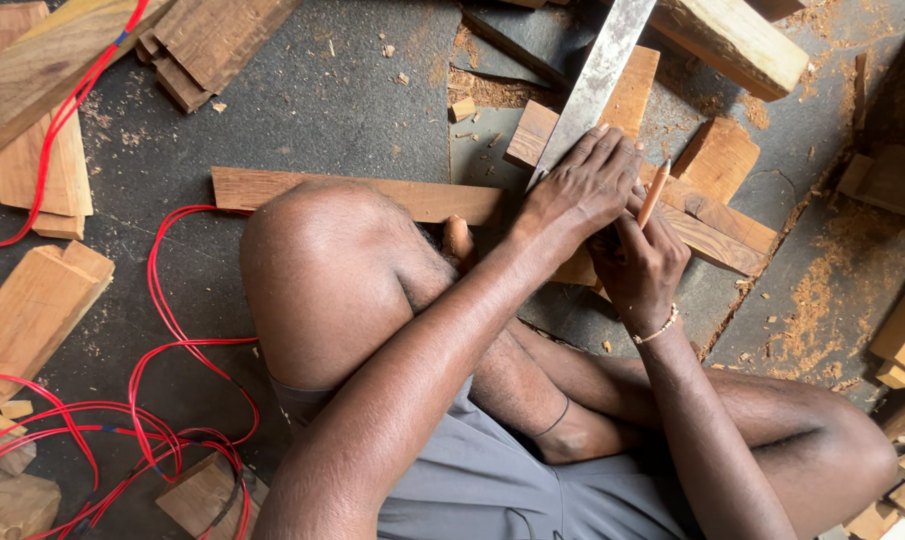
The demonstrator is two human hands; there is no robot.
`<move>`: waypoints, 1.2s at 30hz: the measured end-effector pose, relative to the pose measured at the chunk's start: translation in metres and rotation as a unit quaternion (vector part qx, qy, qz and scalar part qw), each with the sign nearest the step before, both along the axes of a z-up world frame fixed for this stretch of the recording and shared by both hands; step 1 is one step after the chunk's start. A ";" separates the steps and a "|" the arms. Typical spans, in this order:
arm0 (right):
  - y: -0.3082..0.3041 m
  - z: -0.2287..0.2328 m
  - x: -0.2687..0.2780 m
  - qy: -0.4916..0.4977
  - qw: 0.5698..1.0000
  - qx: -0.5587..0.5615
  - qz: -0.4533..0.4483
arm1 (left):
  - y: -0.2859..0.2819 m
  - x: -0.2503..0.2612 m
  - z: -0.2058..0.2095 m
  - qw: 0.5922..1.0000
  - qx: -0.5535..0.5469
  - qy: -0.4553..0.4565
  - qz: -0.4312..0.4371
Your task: The person marks wood pieces using a pencil and a try square while sitting on the floor of a workshop.
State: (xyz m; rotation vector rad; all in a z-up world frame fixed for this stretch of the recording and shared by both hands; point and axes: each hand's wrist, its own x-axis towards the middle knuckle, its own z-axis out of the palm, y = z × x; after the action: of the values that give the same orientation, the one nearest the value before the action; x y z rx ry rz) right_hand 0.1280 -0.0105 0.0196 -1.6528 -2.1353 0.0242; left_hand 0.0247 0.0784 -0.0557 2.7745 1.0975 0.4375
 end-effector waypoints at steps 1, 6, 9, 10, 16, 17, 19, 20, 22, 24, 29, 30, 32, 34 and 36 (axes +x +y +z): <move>0.002 0.001 0.001 0.000 1.000 0.000 -0.001 | 0.002 0.001 0.001 1.000 -0.003 0.014 -0.004; 0.004 0.001 0.004 -0.005 0.999 0.029 0.017 | 0.008 -0.001 0.003 0.998 -0.021 0.055 -0.025; 0.006 0.000 0.005 -0.007 0.999 0.039 0.022 | 0.009 -0.006 0.006 0.997 -0.029 0.069 -0.023; 0.008 0.000 0.005 -0.008 0.999 0.044 0.025 | 0.009 -0.006 0.008 0.997 -0.028 0.062 -0.021; 0.010 -0.002 0.003 -0.022 0.997 0.063 0.025 | 0.006 -0.007 0.006 0.998 -0.042 0.050 -0.021; 0.010 -0.002 0.002 -0.021 0.998 0.059 0.022 | 0.006 -0.006 0.005 0.998 -0.039 0.050 -0.019; 0.010 -0.002 0.000 -0.020 0.998 0.049 0.018 | 0.006 -0.006 0.001 0.998 -0.040 0.045 -0.018; 0.009 -0.002 0.000 -0.019 0.998 0.051 0.021 | 0.005 -0.005 0.000 0.998 -0.043 0.040 -0.019; 0.010 0.000 -0.001 -0.020 0.998 0.060 0.025 | 0.005 -0.004 0.000 0.998 -0.051 0.021 -0.017; 0.010 0.002 -0.001 -0.023 0.998 0.059 0.024 | 0.004 -0.003 0.001 0.998 -0.063 -0.008 -0.012; 0.010 0.004 -0.003 -0.032 0.998 0.057 0.021 | 0.003 -0.007 0.005 0.999 -0.040 0.025 -0.013; 0.010 0.004 -0.003 -0.034 0.998 0.057 0.019 | 0.002 -0.007 0.005 0.999 -0.044 0.009 -0.009; 0.010 0.004 -0.003 -0.031 0.998 0.057 0.021 | 0.002 -0.008 0.007 0.999 -0.041 0.008 -0.008; 0.010 0.003 -0.004 -0.024 0.997 0.062 0.026 | 0.002 -0.010 0.007 0.999 -0.044 0.000 -0.007; 0.008 0.004 -0.003 -0.027 0.998 0.055 0.023 | 0.001 -0.009 0.008 0.998 -0.057 -0.017 -0.007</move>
State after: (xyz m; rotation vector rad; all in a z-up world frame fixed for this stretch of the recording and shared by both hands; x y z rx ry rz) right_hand 0.1253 -0.0023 0.0236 -1.5585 -2.1724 -0.1237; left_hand 0.0158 0.0796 -0.0477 2.6633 1.0613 0.4055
